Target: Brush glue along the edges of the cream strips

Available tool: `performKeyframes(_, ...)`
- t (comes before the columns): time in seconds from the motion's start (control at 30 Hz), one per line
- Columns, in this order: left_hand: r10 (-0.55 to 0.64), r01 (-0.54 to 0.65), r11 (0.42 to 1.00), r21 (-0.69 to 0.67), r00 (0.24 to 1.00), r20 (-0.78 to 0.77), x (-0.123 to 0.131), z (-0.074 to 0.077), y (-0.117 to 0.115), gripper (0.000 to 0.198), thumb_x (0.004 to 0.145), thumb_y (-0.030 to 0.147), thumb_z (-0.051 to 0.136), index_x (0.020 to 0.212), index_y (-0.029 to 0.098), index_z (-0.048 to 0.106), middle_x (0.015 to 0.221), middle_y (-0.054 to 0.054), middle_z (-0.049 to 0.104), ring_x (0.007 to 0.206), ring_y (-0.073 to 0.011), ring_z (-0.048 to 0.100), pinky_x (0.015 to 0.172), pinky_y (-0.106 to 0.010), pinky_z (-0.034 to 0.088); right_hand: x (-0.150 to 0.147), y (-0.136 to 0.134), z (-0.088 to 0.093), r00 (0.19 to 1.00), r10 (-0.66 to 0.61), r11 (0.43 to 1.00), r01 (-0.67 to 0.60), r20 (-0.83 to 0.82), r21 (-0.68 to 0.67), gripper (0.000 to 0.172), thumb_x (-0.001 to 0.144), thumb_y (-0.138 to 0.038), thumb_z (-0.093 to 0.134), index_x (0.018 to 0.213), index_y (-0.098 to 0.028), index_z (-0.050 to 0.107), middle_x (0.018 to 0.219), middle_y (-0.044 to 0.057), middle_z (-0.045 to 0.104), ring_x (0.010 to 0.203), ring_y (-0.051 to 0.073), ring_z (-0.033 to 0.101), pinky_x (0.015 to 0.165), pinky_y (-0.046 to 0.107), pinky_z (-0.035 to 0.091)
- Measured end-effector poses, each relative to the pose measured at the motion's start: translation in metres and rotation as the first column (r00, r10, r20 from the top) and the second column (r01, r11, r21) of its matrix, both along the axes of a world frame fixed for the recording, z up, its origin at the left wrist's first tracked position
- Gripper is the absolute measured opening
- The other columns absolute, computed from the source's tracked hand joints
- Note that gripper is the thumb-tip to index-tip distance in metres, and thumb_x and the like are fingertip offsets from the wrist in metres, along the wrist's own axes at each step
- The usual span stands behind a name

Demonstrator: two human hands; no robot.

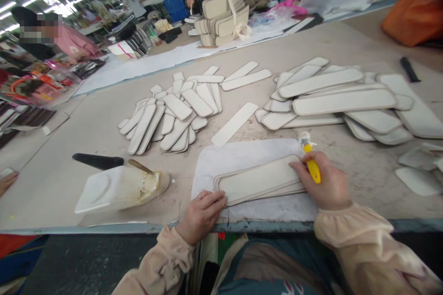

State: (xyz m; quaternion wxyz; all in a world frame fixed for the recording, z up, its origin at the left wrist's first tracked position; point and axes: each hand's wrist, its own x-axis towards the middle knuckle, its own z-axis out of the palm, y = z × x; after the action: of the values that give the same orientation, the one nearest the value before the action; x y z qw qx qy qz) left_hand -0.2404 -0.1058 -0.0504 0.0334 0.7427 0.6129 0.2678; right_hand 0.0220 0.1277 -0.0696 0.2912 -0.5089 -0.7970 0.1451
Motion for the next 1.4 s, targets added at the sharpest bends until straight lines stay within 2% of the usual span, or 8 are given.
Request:
performKeyframes(0.27,-0.042,0.045,0.998,0.032,0.993,-0.106,-0.005,0.001,0.002,0.027,0.092,0.011,0.051,0.113,0.017,0.066,0.113,-0.011,0.067,0.099,-0.0175,0.062,0.086,-0.029,0.054,-0.002,0.000,0.009,0.995,0.064,0.996,-0.068,-0.071,-0.065,0.018,0.086,-0.039,0.059,0.089,-0.024,0.051,0.074,-0.003,0.063,0.062,0.015,0.063,0.059,0.024,0.045)
performKeyframes(0.7,-0.072,0.089,0.993,0.076,0.976,-0.204,-0.008,0.002,0.007,0.026,0.093,0.015,0.049,0.111,0.017,0.067,0.112,-0.010,0.068,0.097,-0.0164,0.064,0.087,-0.026,0.052,-0.002,0.001,0.009,0.994,0.035,0.992,-0.046,-0.099,-0.114,0.017,0.085,-0.034,0.062,0.090,-0.025,0.049,0.074,-0.003,0.064,0.063,0.015,0.064,0.061,0.025,0.047)
performKeyframes(0.8,-0.074,0.091,0.993,0.071,0.975,-0.211,-0.008,0.001,0.007,0.026,0.093,0.016,0.049,0.112,0.018,0.067,0.112,-0.010,0.068,0.096,-0.0164,0.064,0.086,-0.026,0.053,0.000,0.004,0.008,0.996,0.036,0.998,-0.041,-0.087,-0.056,0.016,0.086,-0.035,0.061,0.093,-0.024,0.051,0.077,-0.001,0.065,0.065,0.017,0.064,0.061,0.028,0.050)
performKeyframes(0.9,-0.091,0.109,0.992,0.067,0.971,-0.223,-0.010,-0.001,0.006,0.027,0.093,0.016,0.050,0.113,0.017,0.067,0.113,-0.011,0.068,0.097,-0.0172,0.064,0.086,-0.026,0.053,0.002,0.000,0.012,0.992,0.102,0.988,-0.092,-0.077,0.121,0.010,0.090,-0.029,0.057,0.096,-0.023,0.053,0.088,0.005,0.069,0.085,0.022,0.066,0.076,0.034,0.053)
performKeyframes(1.03,-0.142,0.171,0.981,0.096,0.958,-0.250,-0.015,-0.003,0.008,0.028,0.093,0.016,0.048,0.113,0.015,0.067,0.114,-0.012,0.067,0.098,-0.0178,0.064,0.085,-0.026,0.053,-0.013,-0.032,0.019,0.914,0.405,0.886,-0.385,-0.026,0.258,0.007,0.092,-0.026,0.054,0.096,-0.021,0.056,0.115,0.011,0.067,0.125,0.023,0.052,0.105,0.041,0.041)
performKeyframes(1.2,-0.186,0.224,0.971,0.086,0.929,-0.320,-0.018,-0.004,0.013,0.028,0.095,0.018,0.045,0.109,0.018,0.069,0.109,-0.011,0.070,0.093,-0.0167,0.066,0.081,-0.025,0.055,-0.044,-0.080,0.012,0.636,0.765,0.619,-0.770,0.106,0.153,0.029,0.093,-0.048,0.049,0.103,-0.022,0.059,0.129,0.008,0.060,0.137,0.021,0.038,0.114,0.043,0.028)
performKeyframes(1.27,-0.173,0.217,0.970,0.111,0.933,-0.314,-0.019,-0.006,0.013,0.027,0.095,0.019,0.045,0.108,0.018,0.069,0.108,-0.011,0.070,0.094,-0.0167,0.067,0.081,-0.025,0.055,-0.044,-0.080,0.010,0.641,0.763,0.638,-0.768,0.090,0.058,0.037,0.091,-0.055,0.051,0.106,-0.022,0.059,0.127,0.008,0.062,0.139,0.019,0.035,0.116,0.042,0.026)
performKeyframes(1.4,-0.139,0.179,0.974,0.139,0.955,-0.261,-0.017,-0.008,0.011,0.027,0.095,0.022,0.046,0.109,0.019,0.069,0.109,-0.011,0.070,0.093,-0.0166,0.067,0.080,-0.024,0.056,-0.019,-0.050,0.011,0.787,0.616,0.787,-0.615,0.014,-0.055,0.036,0.085,-0.050,0.063,0.106,-0.021,0.060,0.131,0.009,0.061,0.137,0.019,0.040,0.116,0.042,0.027)
